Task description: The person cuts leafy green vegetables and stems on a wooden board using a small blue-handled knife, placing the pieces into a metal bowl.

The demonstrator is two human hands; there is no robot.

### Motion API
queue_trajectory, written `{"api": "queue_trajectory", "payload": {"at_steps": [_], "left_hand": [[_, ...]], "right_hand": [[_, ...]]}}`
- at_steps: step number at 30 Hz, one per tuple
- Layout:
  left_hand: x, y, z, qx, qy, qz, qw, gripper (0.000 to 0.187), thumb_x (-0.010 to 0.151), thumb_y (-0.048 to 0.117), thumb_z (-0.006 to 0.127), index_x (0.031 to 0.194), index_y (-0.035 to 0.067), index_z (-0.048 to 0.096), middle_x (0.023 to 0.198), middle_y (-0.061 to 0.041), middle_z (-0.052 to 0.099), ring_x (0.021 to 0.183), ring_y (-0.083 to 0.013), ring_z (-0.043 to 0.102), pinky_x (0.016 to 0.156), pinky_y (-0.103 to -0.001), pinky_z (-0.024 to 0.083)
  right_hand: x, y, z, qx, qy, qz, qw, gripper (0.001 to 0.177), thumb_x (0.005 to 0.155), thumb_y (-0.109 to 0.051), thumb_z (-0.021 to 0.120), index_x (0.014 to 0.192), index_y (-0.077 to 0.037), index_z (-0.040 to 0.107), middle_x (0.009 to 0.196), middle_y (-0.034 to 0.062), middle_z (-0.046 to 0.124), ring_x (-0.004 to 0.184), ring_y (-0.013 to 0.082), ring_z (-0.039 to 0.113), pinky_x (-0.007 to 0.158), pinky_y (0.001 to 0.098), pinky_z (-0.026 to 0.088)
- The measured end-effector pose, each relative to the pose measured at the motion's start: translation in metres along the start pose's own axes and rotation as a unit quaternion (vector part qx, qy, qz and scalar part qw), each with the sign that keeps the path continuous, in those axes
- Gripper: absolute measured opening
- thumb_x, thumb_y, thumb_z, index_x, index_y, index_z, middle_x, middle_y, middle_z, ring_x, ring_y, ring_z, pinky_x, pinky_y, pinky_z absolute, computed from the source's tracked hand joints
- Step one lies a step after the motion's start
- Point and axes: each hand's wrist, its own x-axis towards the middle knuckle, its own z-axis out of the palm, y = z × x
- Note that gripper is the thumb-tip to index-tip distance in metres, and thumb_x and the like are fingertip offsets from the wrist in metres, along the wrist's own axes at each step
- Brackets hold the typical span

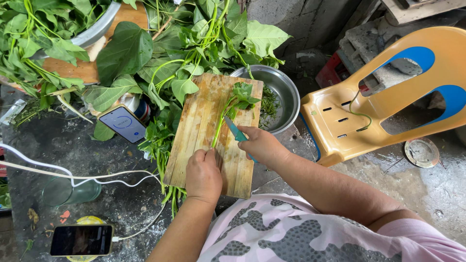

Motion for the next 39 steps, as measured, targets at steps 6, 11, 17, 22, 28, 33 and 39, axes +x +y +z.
{"api": "queue_trajectory", "payload": {"at_steps": [6,11,17,22,28,33,39], "left_hand": [[0.001,0.000,0.002,0.004,-0.010,0.003,1.000,0.030,0.078,0.002,0.066,0.108,0.001,0.072,0.094,-0.015,0.063,0.089,-0.0382,0.062,0.079,-0.048,0.052],[0.000,0.001,0.001,0.002,-0.013,0.021,1.000,0.037,0.070,0.003,0.067,0.107,0.000,0.071,0.093,-0.016,0.062,0.088,-0.0392,0.062,0.078,-0.049,0.052],[0.004,0.003,-0.010,-0.021,-0.021,0.027,0.999,0.041,0.064,0.004,0.070,0.104,-0.002,0.070,0.093,-0.020,0.061,0.086,-0.0422,0.061,0.077,-0.051,0.052],[0.002,-0.004,-0.039,-0.088,-0.020,-0.068,0.994,0.036,0.080,0.000,0.065,0.115,0.000,0.072,0.104,-0.020,0.065,0.093,-0.0392,0.066,0.083,-0.045,0.055],[0.000,-0.048,-0.056,-0.326,-0.031,-0.308,0.893,0.035,0.090,0.014,0.069,0.124,0.006,0.072,0.094,-0.002,0.073,0.078,-0.0120,0.064,0.072,-0.029,0.052],[-0.007,-0.079,-0.046,-0.401,-0.100,-0.383,0.826,0.037,0.093,0.016,0.071,0.129,0.010,0.075,0.089,-0.007,0.068,0.073,-0.0155,0.055,0.068,-0.032,0.049],[-0.008,-0.076,-0.044,-0.080,-0.082,-0.177,0.978,0.028,0.090,0.015,0.068,0.117,0.011,0.077,0.111,-0.015,0.070,0.105,-0.0314,0.066,0.090,-0.040,0.053]], "right_hand": [[0.006,-0.001,-0.002,0.030,-0.029,0.032,0.999,0.067,0.087,-0.020,0.064,0.153,-0.021,0.049,0.074,0.0058,0.063,0.063,0.0140,0.061,0.060,0.0328,0.050],[0.004,-0.015,-0.002,-0.088,-0.034,-0.003,0.996,0.065,0.086,-0.017,0.058,0.151,-0.021,0.051,0.085,0.0092,0.071,0.070,0.0214,0.069,0.067,0.0358,0.058],[-0.004,-0.023,0.012,-0.379,-0.005,-0.049,0.924,0.071,0.088,-0.012,0.054,0.157,-0.015,0.038,0.104,0.0169,0.075,0.094,0.0328,0.074,0.082,0.0444,0.058],[-0.006,-0.022,0.014,-0.409,-0.018,-0.046,0.911,0.074,0.090,-0.012,0.054,0.160,-0.013,0.030,0.104,0.0169,0.075,0.094,0.0323,0.074,0.082,0.0442,0.059],[-0.002,-0.003,0.002,-0.314,0.005,-0.087,0.945,0.069,0.088,-0.020,0.057,0.155,-0.024,0.040,0.106,0.0151,0.074,0.095,0.0323,0.072,0.085,0.0441,0.056],[-0.019,0.000,-0.005,-0.239,0.024,-0.097,0.966,0.069,0.084,-0.022,0.060,0.151,-0.034,0.046,0.105,0.0130,0.075,0.093,0.0321,0.072,0.083,0.0445,0.057],[-0.024,0.000,-0.004,-0.240,-0.035,-0.004,0.970,0.062,0.094,-0.021,0.050,0.153,-0.037,0.042,0.104,0.0145,0.073,0.086,0.0357,0.077,0.082,0.0443,0.061]]}}
